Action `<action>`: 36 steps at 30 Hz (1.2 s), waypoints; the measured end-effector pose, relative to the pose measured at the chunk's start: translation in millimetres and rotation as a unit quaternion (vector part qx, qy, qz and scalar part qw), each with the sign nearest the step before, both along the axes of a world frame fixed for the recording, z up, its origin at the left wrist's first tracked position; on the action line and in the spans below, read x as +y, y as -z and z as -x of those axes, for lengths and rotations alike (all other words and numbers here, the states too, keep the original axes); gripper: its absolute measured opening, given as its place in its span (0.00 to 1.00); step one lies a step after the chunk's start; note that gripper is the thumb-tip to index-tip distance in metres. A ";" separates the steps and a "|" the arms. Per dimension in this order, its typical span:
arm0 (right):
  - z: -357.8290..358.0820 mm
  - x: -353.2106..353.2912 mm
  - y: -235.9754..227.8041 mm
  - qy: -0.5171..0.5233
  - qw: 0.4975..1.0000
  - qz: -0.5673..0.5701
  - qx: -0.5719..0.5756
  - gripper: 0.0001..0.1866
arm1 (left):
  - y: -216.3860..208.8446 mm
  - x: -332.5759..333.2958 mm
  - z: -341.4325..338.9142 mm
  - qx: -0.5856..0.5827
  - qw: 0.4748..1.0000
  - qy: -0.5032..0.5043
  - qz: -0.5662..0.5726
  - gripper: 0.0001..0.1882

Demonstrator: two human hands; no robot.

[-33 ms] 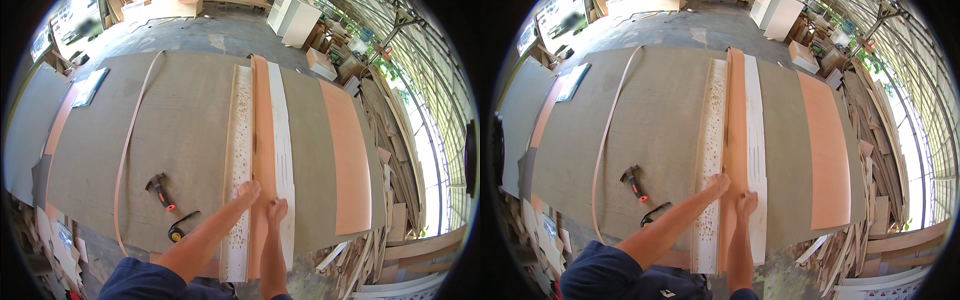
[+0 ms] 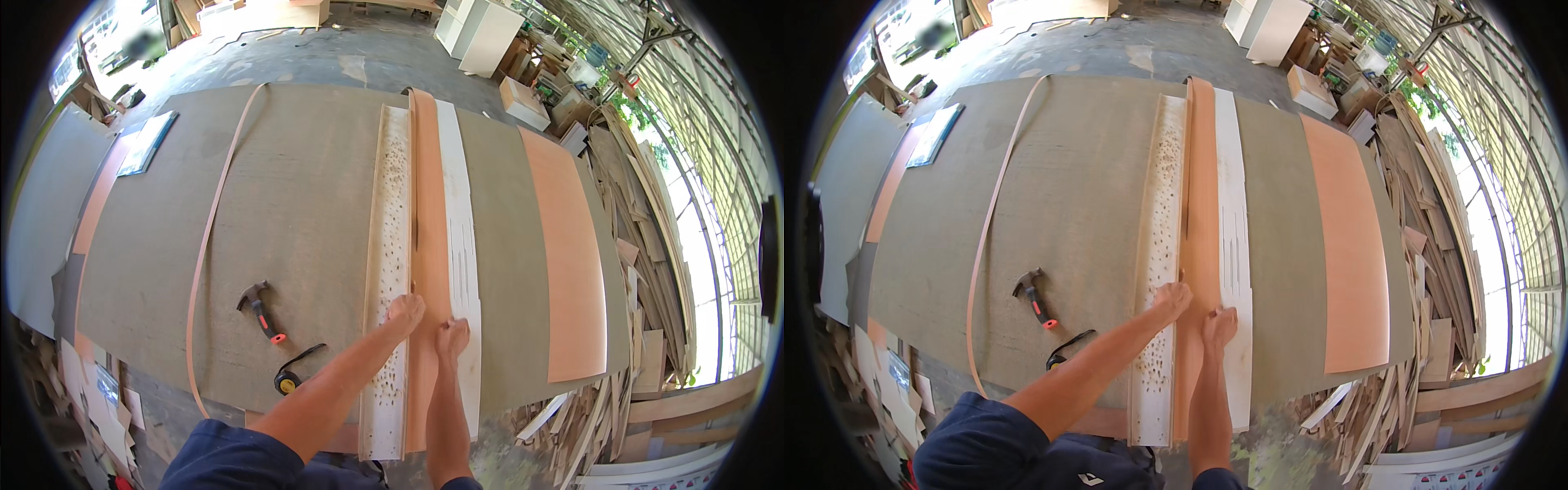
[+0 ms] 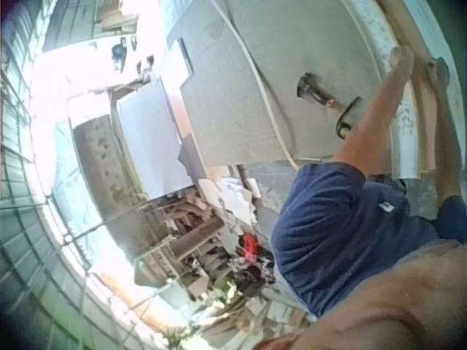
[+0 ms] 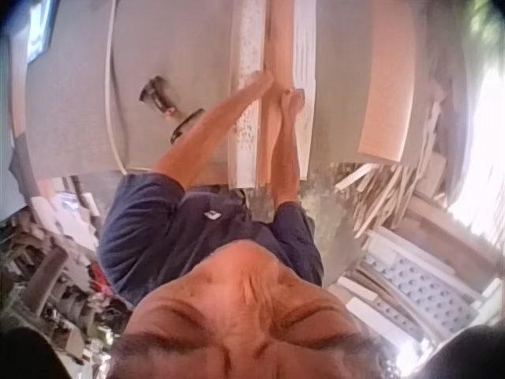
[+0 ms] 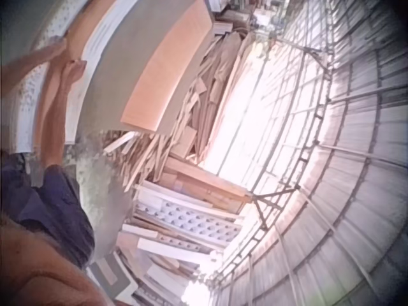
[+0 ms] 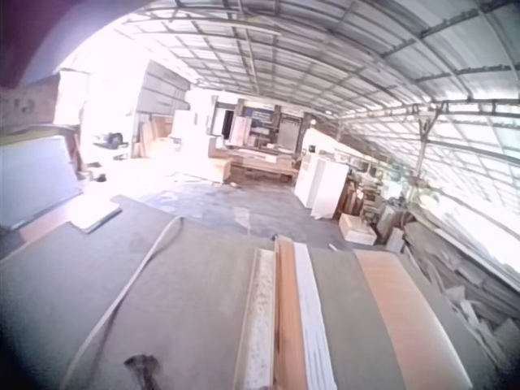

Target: The person uses a hammer to knock a guide board into place on a work table, then measures the distance to a circular saw blade using a tape measure. The person then picks up laminate strips from a pile and aligns them against the guide board.

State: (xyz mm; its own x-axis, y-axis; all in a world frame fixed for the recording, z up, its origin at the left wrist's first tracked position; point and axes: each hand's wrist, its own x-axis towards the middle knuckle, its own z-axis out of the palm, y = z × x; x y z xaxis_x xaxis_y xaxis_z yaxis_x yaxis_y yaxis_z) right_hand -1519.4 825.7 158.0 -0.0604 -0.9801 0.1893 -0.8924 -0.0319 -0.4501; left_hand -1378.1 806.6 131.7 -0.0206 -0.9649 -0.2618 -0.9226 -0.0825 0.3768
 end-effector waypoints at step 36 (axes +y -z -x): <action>55.4 112.4 -5.2 -0.019 0.991 -0.099 -0.084 0.16 | -6.1 3.6 -4.1 -0.033 0.999 -0.001 0.018 0.09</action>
